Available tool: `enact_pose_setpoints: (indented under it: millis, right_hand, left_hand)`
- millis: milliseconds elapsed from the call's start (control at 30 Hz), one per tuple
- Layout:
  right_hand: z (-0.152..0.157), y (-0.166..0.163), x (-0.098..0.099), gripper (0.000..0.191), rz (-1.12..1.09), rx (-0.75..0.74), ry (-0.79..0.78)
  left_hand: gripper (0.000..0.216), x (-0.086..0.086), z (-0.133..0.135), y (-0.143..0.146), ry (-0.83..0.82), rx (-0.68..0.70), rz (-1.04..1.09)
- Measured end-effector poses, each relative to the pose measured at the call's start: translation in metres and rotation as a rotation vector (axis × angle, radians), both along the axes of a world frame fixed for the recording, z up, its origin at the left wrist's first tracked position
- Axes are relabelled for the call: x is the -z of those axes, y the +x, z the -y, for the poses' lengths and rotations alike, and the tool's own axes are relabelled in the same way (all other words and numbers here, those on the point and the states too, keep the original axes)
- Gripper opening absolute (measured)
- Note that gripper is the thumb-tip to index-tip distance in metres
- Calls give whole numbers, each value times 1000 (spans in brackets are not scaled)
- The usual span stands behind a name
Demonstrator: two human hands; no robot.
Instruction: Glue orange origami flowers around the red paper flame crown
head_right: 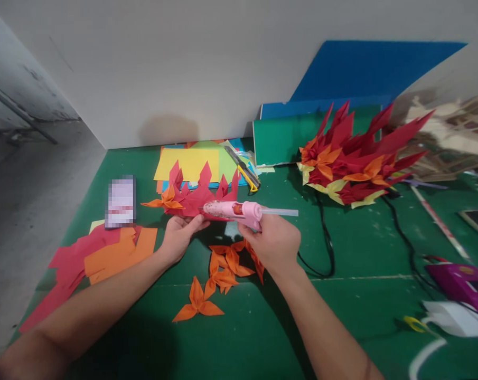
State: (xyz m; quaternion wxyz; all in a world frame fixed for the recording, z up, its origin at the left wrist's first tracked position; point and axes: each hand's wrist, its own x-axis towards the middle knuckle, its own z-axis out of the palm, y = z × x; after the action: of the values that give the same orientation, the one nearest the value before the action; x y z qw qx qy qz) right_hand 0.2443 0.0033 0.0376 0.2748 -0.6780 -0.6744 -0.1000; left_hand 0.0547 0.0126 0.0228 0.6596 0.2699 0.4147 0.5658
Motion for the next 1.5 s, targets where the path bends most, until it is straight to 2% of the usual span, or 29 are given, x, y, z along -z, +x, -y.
enact_pose_setpoints:
  millis: [100, 233, 433, 633, 1000, 1133, 1500]
  right_hand:
    - [-2, 2, 2, 33, 47, -54, 110]
    - [-3, 2, 3, 29, 115, -102, 172]
    - [-2, 1, 0, 29, 145, -102, 182]
    - [-2, 2, -2, 29, 167, -111, 264]
    - [-4, 9, -2, 30, 130, -45, 309]
    - [-4, 14, 0, 34, 182, -89, 365]
    - [-5, 14, -3, 35, 229, -120, 283]
  left_hand:
    - [40, 1, 0, 0, -9, -17, -41]
    - [41, 2, -1, -1, 5, -23, -56]
    - [39, 3, 0, 0, -6, -1, -101]
    - [42, 2, 1, 0, 14, 21, -98]
    - [44, 1, 2, 0, 49, 17, -84]
    - [45, 1, 1, -1, 35, 8, -63]
    - [42, 4, 1, -1, 45, 10, -117]
